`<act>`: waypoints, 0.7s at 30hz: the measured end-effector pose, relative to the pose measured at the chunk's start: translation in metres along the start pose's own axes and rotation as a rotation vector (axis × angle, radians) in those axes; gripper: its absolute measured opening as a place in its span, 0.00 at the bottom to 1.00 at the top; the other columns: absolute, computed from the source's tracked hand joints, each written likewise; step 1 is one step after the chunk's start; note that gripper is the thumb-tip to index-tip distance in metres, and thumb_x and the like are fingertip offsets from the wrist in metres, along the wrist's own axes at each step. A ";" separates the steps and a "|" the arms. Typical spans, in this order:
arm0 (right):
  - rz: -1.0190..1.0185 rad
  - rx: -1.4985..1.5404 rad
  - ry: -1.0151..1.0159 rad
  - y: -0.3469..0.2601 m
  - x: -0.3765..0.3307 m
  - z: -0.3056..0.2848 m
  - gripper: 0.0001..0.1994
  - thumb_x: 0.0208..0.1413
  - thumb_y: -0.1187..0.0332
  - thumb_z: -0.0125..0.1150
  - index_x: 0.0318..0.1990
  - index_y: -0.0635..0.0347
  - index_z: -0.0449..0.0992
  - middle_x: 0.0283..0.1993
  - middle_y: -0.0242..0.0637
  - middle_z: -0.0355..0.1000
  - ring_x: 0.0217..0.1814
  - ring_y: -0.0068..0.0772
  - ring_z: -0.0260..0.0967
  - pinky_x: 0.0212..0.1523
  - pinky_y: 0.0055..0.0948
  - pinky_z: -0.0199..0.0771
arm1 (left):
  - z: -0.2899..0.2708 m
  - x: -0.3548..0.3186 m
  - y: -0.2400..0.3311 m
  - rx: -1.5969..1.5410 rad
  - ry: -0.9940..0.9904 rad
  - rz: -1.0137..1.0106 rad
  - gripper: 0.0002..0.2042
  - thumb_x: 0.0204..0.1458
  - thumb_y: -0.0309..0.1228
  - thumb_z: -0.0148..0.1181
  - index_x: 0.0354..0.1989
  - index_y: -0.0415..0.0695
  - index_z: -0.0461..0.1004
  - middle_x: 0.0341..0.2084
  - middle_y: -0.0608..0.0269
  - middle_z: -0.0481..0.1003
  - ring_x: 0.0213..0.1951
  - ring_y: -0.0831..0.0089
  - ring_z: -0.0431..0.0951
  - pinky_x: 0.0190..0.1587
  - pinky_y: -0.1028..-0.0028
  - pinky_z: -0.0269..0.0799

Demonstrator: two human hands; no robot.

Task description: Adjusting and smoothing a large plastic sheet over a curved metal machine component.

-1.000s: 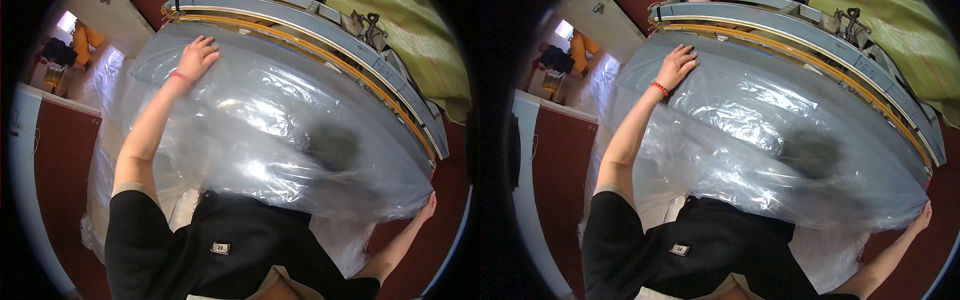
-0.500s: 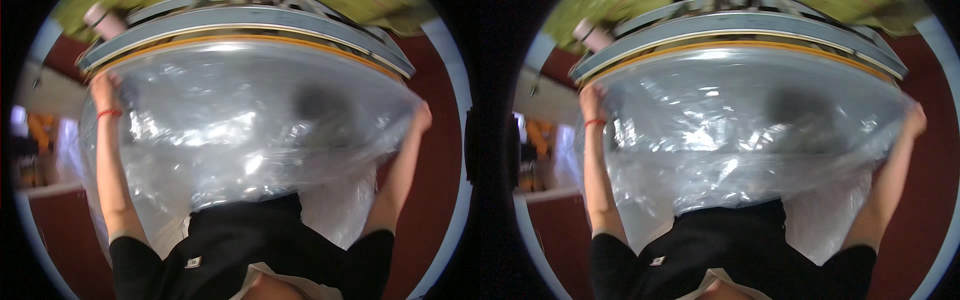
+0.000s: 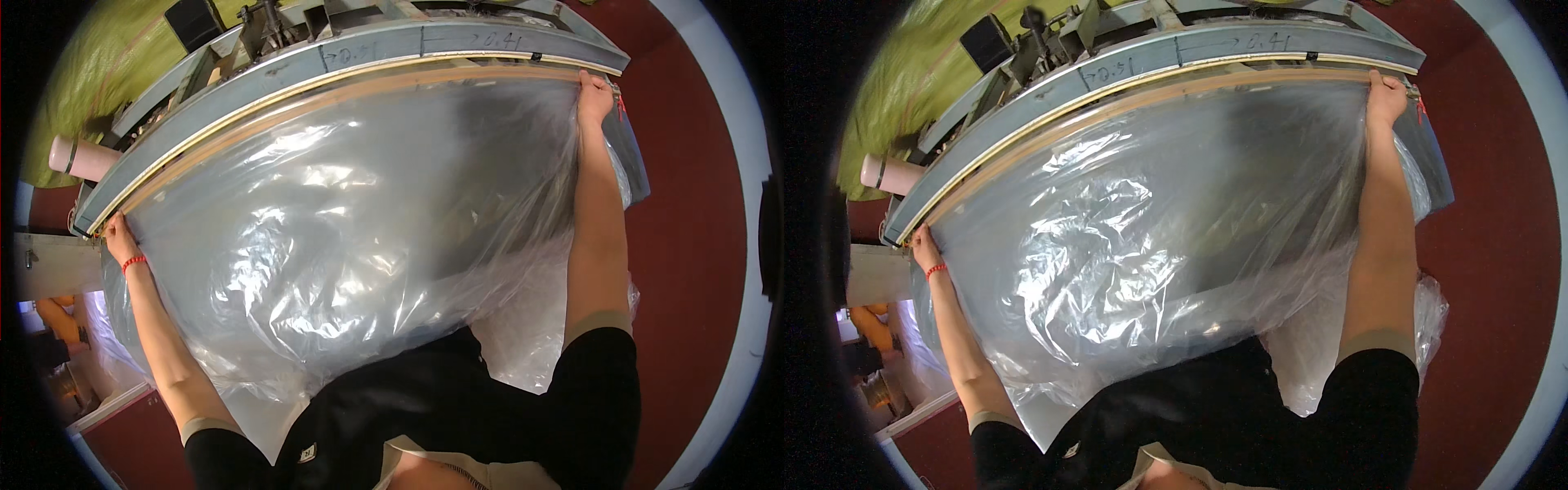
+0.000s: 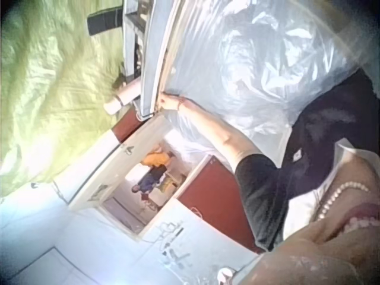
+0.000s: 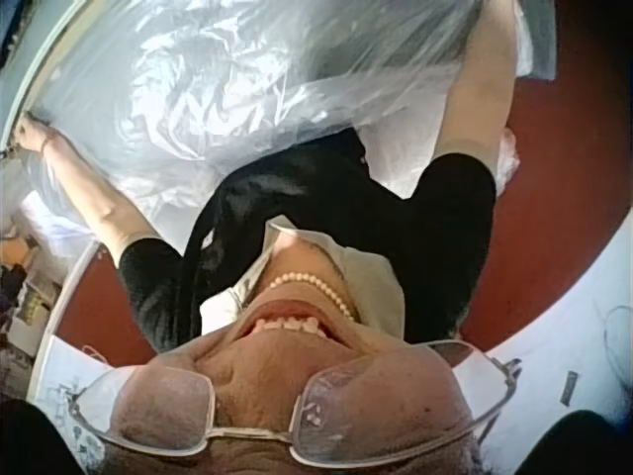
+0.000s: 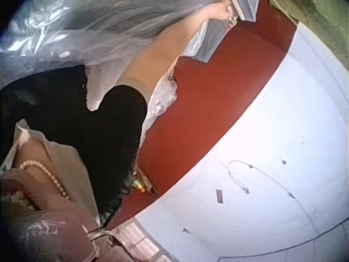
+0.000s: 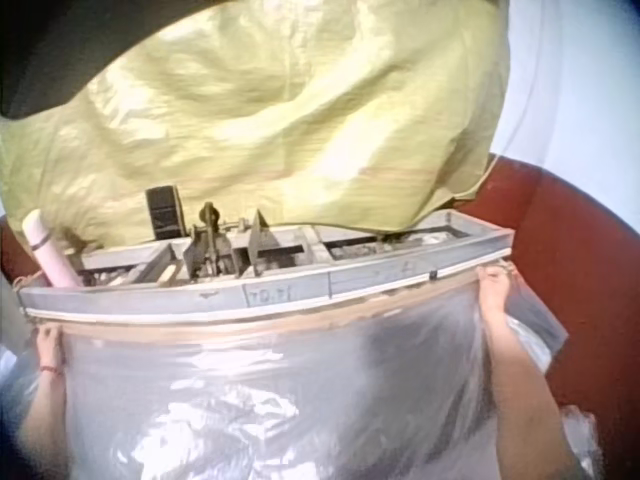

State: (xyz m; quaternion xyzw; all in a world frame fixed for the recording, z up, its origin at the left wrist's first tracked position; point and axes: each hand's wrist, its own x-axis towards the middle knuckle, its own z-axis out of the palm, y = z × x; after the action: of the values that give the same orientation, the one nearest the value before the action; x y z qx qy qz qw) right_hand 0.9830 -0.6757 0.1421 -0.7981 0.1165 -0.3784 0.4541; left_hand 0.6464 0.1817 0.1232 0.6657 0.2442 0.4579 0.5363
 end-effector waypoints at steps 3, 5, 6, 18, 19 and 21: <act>0.187 0.344 -0.020 -0.020 -0.019 0.009 0.09 0.49 0.68 0.52 0.21 0.60 0.66 0.17 0.31 0.65 0.15 0.19 0.60 0.15 0.19 0.58 | -0.042 0.019 -0.001 0.100 -0.024 -0.045 0.06 0.47 0.31 0.55 0.22 0.45 0.68 0.19 0.72 0.67 0.20 0.84 0.64 0.21 0.85 0.59; 0.174 0.314 0.029 -0.028 -0.017 -0.004 0.09 0.51 0.68 0.50 0.21 0.60 0.65 0.17 0.32 0.65 0.15 0.21 0.60 0.14 0.20 0.59 | -0.011 0.004 0.011 0.032 -0.041 -0.122 0.05 0.47 0.30 0.53 0.22 0.43 0.68 0.19 0.70 0.68 0.22 0.83 0.66 0.23 0.83 0.63; 0.171 0.326 0.055 -0.031 -0.019 -0.003 0.10 0.52 0.67 0.47 0.21 0.60 0.64 0.17 0.34 0.65 0.14 0.22 0.61 0.14 0.21 0.60 | -0.009 -0.003 0.025 -0.018 -0.025 -0.169 0.05 0.47 0.28 0.51 0.23 0.41 0.68 0.20 0.68 0.69 0.23 0.81 0.68 0.25 0.81 0.68; 0.035 0.209 -0.343 -0.080 -0.032 -0.047 0.16 0.49 0.62 0.55 0.36 0.68 0.74 0.32 0.35 0.72 0.32 0.23 0.68 0.36 0.20 0.66 | -0.004 -0.026 0.049 -0.036 -0.032 -0.112 0.04 0.49 0.29 0.49 0.29 0.42 0.68 0.18 0.70 0.65 0.23 0.80 0.66 0.24 0.80 0.64; 0.023 0.128 -0.383 -0.083 -0.033 -0.064 0.16 0.47 0.62 0.57 0.37 0.67 0.74 0.34 0.35 0.72 0.34 0.22 0.67 0.39 0.19 0.65 | -0.003 -0.039 0.070 0.059 -0.140 -0.091 0.04 0.50 0.29 0.50 0.30 0.43 0.68 0.18 0.71 0.64 0.21 0.82 0.64 0.23 0.82 0.60; 0.111 0.044 -0.315 -0.068 -0.025 -0.091 0.13 0.45 0.64 0.60 0.35 0.65 0.76 0.35 0.34 0.73 0.35 0.21 0.67 0.40 0.20 0.64 | -0.016 -0.065 0.102 0.147 -0.301 -0.053 0.04 0.50 0.30 0.50 0.30 0.44 0.69 0.17 0.74 0.63 0.19 0.85 0.61 0.21 0.85 0.55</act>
State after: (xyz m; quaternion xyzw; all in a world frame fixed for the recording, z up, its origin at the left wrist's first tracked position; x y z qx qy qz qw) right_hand 0.8904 -0.6822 0.2123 -0.8299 0.0794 -0.2254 0.5042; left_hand 0.5856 0.1056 0.1968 0.7576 0.2115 0.3196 0.5284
